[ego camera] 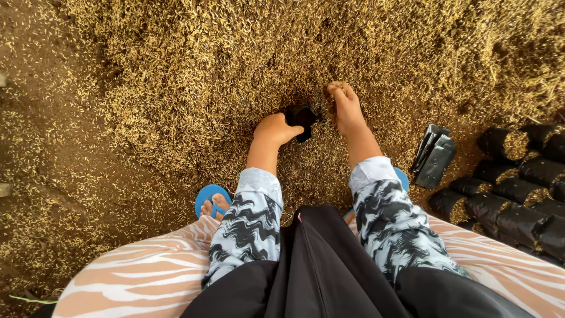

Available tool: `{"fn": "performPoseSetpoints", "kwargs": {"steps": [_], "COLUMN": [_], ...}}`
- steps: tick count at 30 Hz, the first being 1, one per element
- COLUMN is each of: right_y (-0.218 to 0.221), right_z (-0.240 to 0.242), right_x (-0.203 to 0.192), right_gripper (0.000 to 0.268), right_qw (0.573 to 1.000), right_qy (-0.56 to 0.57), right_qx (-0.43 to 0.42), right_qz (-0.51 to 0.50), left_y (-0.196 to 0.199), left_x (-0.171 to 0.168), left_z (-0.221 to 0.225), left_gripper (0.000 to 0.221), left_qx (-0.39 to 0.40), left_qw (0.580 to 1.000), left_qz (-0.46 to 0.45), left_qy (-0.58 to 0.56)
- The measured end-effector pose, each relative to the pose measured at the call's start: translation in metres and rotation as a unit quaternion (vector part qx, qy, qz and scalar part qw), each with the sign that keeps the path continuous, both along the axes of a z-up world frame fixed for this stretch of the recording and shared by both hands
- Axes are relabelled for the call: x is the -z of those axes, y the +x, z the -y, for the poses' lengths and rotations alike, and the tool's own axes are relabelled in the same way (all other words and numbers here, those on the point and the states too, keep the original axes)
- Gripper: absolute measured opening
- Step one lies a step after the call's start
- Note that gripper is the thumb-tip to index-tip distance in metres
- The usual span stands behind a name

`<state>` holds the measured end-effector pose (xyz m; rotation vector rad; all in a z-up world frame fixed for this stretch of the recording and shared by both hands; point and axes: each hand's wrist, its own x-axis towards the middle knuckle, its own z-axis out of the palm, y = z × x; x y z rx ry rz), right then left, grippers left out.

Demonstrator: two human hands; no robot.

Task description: The person scoops loose grain from a large pile on the floor and fills black plastic bags. They fold the open ends of the bags to seal them and place the filled bags in a stack nearby.

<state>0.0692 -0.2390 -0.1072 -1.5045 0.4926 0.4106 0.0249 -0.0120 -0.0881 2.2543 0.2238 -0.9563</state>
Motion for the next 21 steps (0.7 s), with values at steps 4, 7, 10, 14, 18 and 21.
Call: {"fn": "performPoseSetpoints", "kwargs": {"steps": [4, 7, 10, 14, 18, 21], "right_y": [-0.002, -0.004, -0.004, 0.001, 0.005, 0.004], "right_z": [-0.011, -0.021, -0.029, -0.038, -0.049, -0.056], "right_x": [-0.061, -0.091, -0.096, -0.079, -0.068, -0.069], "right_gripper": [0.017, 0.023, 0.027, 0.037, 0.048, 0.046], "right_qw": [0.988, 0.978, 0.95, 0.908, 0.864, 0.908], "right_qy": [0.077, -0.039, -0.15, -0.25, -0.343, -0.278], "right_qx": [-0.053, -0.166, -0.248, -0.317, -0.363, -0.289], "right_qz": [-0.121, -0.12, -0.117, -0.114, -0.057, -0.123], "left_y": [-0.004, -0.004, -0.006, -0.006, -0.003, -0.002], "left_x": [-0.007, -0.013, -0.015, -0.008, 0.004, 0.008], "left_z": [0.006, 0.009, 0.013, 0.019, 0.021, 0.018], "left_gripper": [0.036, 0.033, 0.032, 0.033, 0.036, 0.038], "left_qx": [-0.064, -0.083, -0.104, -0.086, -0.089, -0.074], "left_qw": [0.997, 0.995, 0.991, 0.991, 0.989, 0.991], "left_qz": [0.031, 0.033, 0.043, 0.084, 0.092, 0.095], "left_qy": [-0.018, -0.041, -0.07, -0.062, -0.07, -0.064]}}
